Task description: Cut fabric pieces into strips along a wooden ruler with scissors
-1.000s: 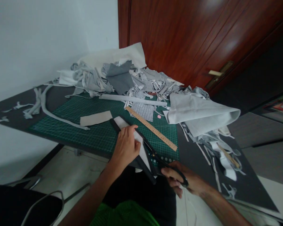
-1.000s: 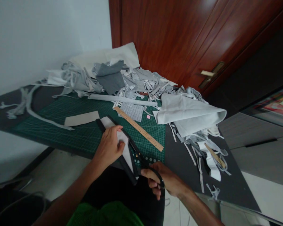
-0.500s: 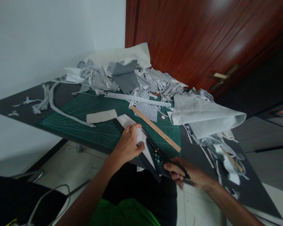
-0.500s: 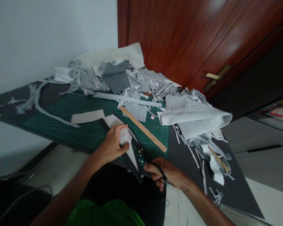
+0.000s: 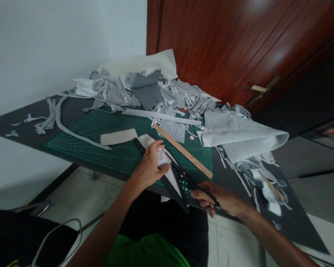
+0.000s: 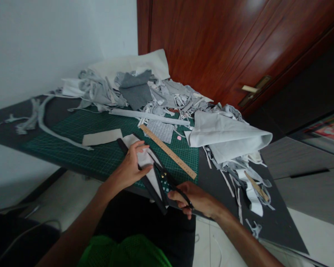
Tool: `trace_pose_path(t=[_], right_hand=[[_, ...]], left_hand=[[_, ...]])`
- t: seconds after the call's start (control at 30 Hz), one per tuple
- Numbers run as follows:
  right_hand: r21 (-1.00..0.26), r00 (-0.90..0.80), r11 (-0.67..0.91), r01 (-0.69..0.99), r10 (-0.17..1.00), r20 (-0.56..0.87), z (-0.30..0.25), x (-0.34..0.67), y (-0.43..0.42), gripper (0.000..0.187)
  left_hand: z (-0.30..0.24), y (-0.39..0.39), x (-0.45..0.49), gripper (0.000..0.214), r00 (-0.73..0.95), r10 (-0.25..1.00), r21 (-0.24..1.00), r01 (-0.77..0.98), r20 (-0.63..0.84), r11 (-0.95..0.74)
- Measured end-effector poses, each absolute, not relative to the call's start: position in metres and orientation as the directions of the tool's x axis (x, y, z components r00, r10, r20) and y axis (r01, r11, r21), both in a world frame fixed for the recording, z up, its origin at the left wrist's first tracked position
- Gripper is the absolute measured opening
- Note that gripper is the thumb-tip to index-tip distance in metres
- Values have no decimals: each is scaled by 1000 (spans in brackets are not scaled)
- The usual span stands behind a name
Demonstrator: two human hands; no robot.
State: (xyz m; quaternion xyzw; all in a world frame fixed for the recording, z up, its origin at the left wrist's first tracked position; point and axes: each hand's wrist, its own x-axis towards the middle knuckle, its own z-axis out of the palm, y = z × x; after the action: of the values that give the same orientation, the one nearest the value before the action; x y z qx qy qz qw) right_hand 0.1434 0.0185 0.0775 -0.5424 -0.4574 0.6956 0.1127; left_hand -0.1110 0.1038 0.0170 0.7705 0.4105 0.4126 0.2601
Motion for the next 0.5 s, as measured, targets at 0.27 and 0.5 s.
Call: trace_pose_path(t=[0.27, 0.5], right_hand=[[-763, -368, -534, 363, 670, -644, 80, 135, 20, 61], [-769, -393, -548, 329, 661, -639, 80, 135, 22, 60]], left_hand=[[13, 104, -109, 91, 280, 854, 729, 445, 438, -520], [14, 105, -109, 90, 298, 841, 726, 425, 452, -541]])
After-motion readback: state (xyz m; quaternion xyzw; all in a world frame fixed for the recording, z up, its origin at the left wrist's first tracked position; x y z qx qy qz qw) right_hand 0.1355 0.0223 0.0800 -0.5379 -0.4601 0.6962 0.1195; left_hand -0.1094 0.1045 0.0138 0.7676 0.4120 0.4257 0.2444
